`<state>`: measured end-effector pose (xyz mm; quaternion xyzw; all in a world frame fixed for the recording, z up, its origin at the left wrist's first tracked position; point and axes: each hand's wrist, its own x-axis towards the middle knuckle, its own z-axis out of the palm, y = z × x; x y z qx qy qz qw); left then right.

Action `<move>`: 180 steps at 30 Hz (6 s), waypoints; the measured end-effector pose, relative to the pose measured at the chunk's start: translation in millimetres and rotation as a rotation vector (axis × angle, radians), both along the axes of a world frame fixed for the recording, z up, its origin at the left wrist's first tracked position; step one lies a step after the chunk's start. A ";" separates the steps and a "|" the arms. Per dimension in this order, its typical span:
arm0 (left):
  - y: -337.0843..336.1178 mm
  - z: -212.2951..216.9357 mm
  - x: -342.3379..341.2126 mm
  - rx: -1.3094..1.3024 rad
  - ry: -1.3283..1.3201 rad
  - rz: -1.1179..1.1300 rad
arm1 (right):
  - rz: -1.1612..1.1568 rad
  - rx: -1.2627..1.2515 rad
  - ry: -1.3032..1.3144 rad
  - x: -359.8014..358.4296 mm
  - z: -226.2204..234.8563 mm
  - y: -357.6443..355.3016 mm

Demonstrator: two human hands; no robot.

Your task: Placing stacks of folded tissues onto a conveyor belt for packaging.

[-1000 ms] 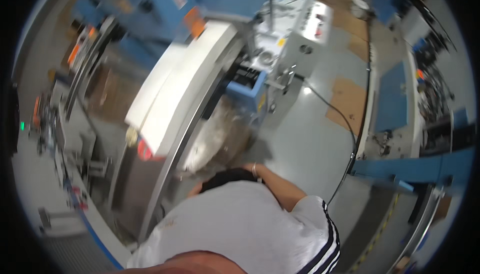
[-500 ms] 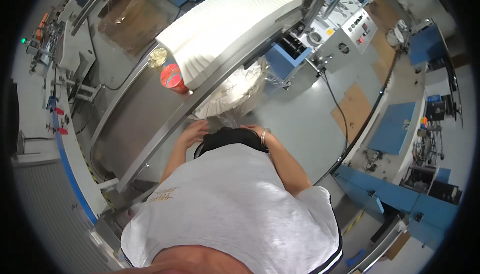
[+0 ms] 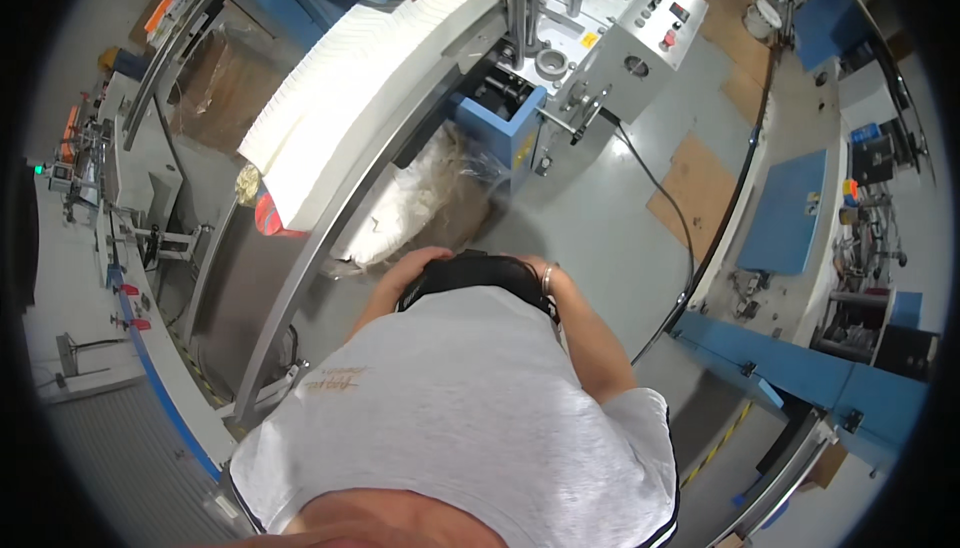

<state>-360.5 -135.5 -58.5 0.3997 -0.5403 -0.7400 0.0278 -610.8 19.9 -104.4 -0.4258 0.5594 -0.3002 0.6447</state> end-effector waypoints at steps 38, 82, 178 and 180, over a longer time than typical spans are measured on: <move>-157.2 96.9 239.1 -1.369 -0.765 1.116 | 0.211 -1.170 1.300 231.6 188.1 -250.4; -86.8 96.4 75.5 -0.953 -0.276 0.941 | -0.607 -0.771 0.808 -32.2 161.1 -310.5; 27.2 130.2 534.4 -0.072 -0.293 1.178 | 0.763 -0.277 0.400 326.5 176.5 -290.6; 31.1 127.4 539.7 -0.070 -0.266 1.123 | 0.681 -0.170 0.324 319.2 193.6 -295.7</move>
